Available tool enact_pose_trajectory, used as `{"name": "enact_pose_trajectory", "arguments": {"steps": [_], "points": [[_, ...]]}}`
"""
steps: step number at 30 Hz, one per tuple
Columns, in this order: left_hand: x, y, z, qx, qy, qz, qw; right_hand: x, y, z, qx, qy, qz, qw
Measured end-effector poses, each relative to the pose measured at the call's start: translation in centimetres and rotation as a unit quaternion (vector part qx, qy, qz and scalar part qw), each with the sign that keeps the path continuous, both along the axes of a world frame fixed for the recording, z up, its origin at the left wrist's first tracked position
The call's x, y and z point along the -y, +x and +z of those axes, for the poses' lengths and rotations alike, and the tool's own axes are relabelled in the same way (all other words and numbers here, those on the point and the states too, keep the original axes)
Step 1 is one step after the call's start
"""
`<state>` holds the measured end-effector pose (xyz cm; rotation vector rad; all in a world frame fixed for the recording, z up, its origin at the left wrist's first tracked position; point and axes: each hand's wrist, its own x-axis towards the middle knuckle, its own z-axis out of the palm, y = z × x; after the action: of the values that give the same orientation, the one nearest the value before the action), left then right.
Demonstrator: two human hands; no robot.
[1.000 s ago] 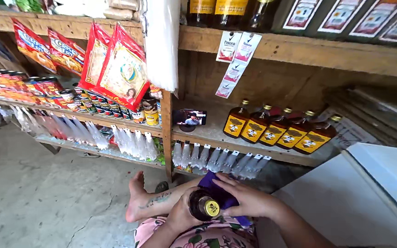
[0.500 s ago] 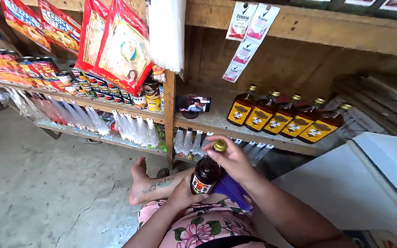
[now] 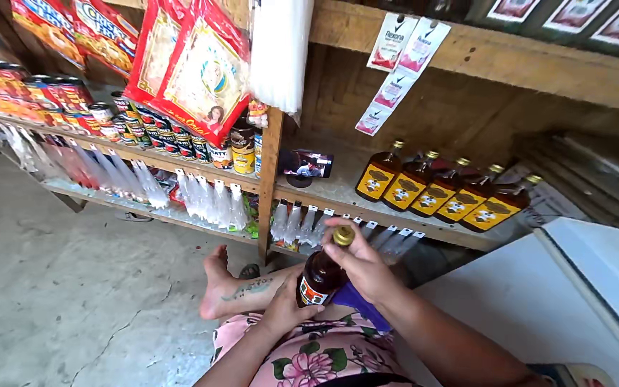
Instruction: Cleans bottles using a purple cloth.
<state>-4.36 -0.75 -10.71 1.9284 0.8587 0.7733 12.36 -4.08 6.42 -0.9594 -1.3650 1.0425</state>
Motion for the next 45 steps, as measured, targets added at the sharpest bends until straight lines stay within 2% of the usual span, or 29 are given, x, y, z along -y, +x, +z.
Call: {"name": "enact_pose_trajectory", "arguments": {"steps": [3,6,9,11,13,16,18,19,21,24,26,29,35,45], "points": [[0.1,-0.5,-0.2,0.005,0.008,-0.011,1.0,-0.4,0.9,-0.1,0.089,0.037,0.163,0.982],[-0.1,-1.2,-0.6,0.023,0.016,-0.052,0.998,-1.7,2.4,-0.2,0.201,0.116,0.337,0.913],[-0.5,-1.4,-0.6,0.056,0.047,-0.093,0.993,-1.6,2.6,0.7,0.3,0.164,0.397,0.852],[-0.4,-1.6,-0.4,0.045,0.037,-0.09,0.994,-1.0,2.4,1.0,0.337,0.192,0.351,0.852],[-0.7,-1.8,-0.6,0.023,0.015,-0.085,0.996,-1.1,2.8,1.0,0.323,0.192,0.282,0.883],[-2.0,-2.9,-0.6,0.077,-0.041,-0.057,0.995,-2.0,4.7,1.7,0.22,0.127,0.153,0.955],[-3.7,-4.6,-1.9,0.098,-0.011,0.002,0.995,-2.7,6.2,2.6,0.134,0.089,0.054,0.986],[-4.6,-5.8,-2.7,0.068,0.022,0.039,0.997,-3.0,6.7,3.5,0.102,0.074,0.0,0.992],[-5.8,-8.1,-3.8,-0.048,0.063,0.089,0.993,-3.5,7.6,5.6,0.079,0.052,-0.092,0.991],[-5.5,-8.2,-4.0,-0.18,0.098,0.08,0.975,-4.8,8.7,8.2,0.098,0.034,-0.165,0.981],[-5.0,-7.5,-4.7,-0.231,0.163,0.084,0.955,-6.3,9.4,9.2,0.119,0.026,-0.204,0.972],[-4.6,-7.3,-5.7,-0.215,0.225,0.103,0.945,-8.7,10.6,9.6,0.139,0.011,-0.244,0.96],[-4.6,-7.4,-5.4,-0.248,0.214,0.089,0.941,-12.2,13.5,8.8,0.132,-0.001,-0.312,0.941],[-4.4,-7.4,-6.0,-0.226,0.245,0.107,0.937,-15.6,14.6,9.3,0.086,-0.009,-0.361,0.929]]}}
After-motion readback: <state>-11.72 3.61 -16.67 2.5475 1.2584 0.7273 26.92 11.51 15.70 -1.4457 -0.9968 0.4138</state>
